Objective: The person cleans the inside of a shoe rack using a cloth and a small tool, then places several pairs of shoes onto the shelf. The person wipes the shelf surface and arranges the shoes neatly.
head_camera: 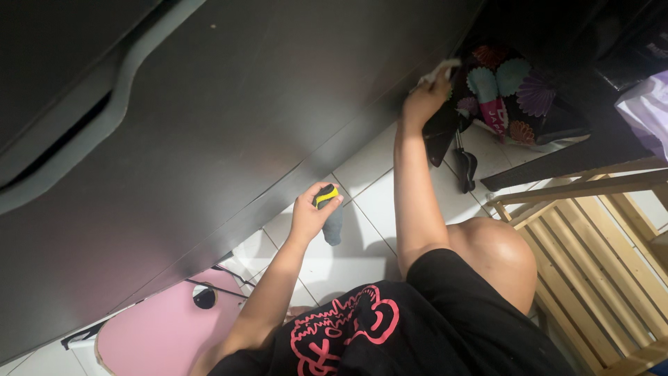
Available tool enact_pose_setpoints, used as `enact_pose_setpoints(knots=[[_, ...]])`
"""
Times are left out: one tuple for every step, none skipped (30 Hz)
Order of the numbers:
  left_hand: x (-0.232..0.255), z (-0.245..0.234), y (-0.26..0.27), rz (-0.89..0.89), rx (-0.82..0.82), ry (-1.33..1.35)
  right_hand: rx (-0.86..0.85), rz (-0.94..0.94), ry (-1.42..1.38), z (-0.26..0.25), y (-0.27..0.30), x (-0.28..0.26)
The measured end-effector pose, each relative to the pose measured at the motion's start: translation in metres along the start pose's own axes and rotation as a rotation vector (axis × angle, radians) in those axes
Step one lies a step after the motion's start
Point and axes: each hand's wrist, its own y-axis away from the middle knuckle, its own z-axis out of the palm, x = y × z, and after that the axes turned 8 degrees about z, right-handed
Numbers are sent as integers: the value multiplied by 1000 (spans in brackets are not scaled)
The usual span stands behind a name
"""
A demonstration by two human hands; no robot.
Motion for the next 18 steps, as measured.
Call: enact_pose_setpoints(knots=[[0, 1, 0, -6, -3, 1, 14, -173, 95, 3, -3, -20], [0, 2, 1, -4, -5, -3, 25, -344, 192, 5, -1, -38], [0, 3, 2, -2, -8, -6, 14, -376, 208, 5, 4, -53], [0, 3, 2, 1, -8, -11, 3, -408, 223, 7, 6, -68], [-1, 2, 2, 11, -7, -6, -9, -441, 237, 8, 7, -82], [-1, 3, 2, 20, -7, -1, -21, -400, 234, 9, 8, -91], [-1, 3, 2, 28, -6, 5, -33, -359, 230, 9, 8, -97], [-2, 3, 1, 22, -5, 0, -44, -319, 229, 9, 7, -97], [-3, 3, -1, 15, -4, -5, -37, -389, 209, 9, 3, -93], [-3, 3, -1, 6, -2, -15, -32, -453, 186, 9, -2, -84], [-2, 4, -1, 7, -4, -11, -28, -518, 162, 9, -5, -71], [-1, 4, -1, 10, -7, -6, 3, -510, 200, 7, -5, -57], [-1, 3, -1, 14, -10, -1, 34, -501, 239, 6, -5, -41], [0, 4, -1, 4, -9, 1, 66, -494, 277, 4, -7, -24], [1, 6, -1, -6, -7, 3, 67, -421, 258, 1, -7, -6], [1, 5, 0, -16, -3, 4, 65, -347, 239, -1, -2, 13], [1, 5, -1, -10, -7, 3, 62, -273, 219, -2, 1, 32], [0, 5, -1, -7, -12, 2, 81, -251, 251, -4, -2, 52]])
